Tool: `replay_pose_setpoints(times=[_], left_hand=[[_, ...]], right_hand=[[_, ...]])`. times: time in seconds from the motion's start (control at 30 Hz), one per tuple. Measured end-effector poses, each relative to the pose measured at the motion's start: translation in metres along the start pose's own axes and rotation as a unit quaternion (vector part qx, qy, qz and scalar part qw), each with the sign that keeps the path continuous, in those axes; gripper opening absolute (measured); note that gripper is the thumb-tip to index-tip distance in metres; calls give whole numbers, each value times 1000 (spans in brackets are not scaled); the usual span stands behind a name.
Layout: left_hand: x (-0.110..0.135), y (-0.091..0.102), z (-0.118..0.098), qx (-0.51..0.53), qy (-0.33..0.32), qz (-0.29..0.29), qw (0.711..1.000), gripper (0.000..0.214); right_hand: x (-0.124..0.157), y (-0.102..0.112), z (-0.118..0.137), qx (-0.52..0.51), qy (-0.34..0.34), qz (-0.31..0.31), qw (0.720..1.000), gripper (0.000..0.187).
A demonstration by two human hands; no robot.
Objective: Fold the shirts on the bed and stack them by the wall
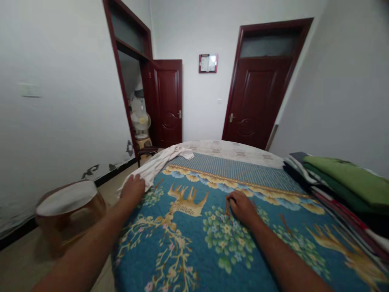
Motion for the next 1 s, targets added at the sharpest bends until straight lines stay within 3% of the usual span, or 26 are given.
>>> replay_pose_setpoints(times=[0.13, 0.23, 0.3, 0.4, 0.5, 0.6, 0.7, 0.77, 0.83, 1.0], left_hand=[[-2, -24, -16, -139, -44, 25, 989, 28], [-19, -43, -51, -116, -86, 75, 987, 34], [-24, -51, -91, -74, -110, 113, 985, 35], [-17, -54, -168, 47, -148, 132, 979, 41], [-2, -55, -238, 193, -174, 107, 960, 47], [14, -57, -277, 254, -224, 42, 940, 45], [21, -62, -282, 270, -254, 16, 929, 42], [20, -65, -277, 291, -262, 16, 920, 41], [18, -66, -273, 298, -259, 16, 919, 40], [15, -65, -275, 285, -247, 27, 926, 37]], right_hand=[[-3, 9, 12, 31, 7, -20, 999, 20], [-5, 16, 12, 66, 0, -47, 997, 21], [-4, 21, 10, 84, -14, -62, 994, 19], [0, 26, 7, 96, -20, -77, 992, 18], [2, 31, -2, 100, -20, -85, 991, 19], [-2, 49, -24, 111, -34, -109, 987, 25], [-7, 97, -58, 140, -72, -179, 971, 32], [-7, 144, -83, 185, -113, -257, 942, 36], [-2, 193, -108, 251, -153, -299, 908, 43], [16, 286, -163, 422, -255, -269, 827, 54]])
Point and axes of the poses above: each hand's wrist, its own x-axis away from the middle knuckle, its own y-axis out of the back of the hand, z = x × y, the point moved 5 cm from there along -x, towards the middle knuckle, and after that the axes turned 11 degrees about -z, right-handed, at the moved point
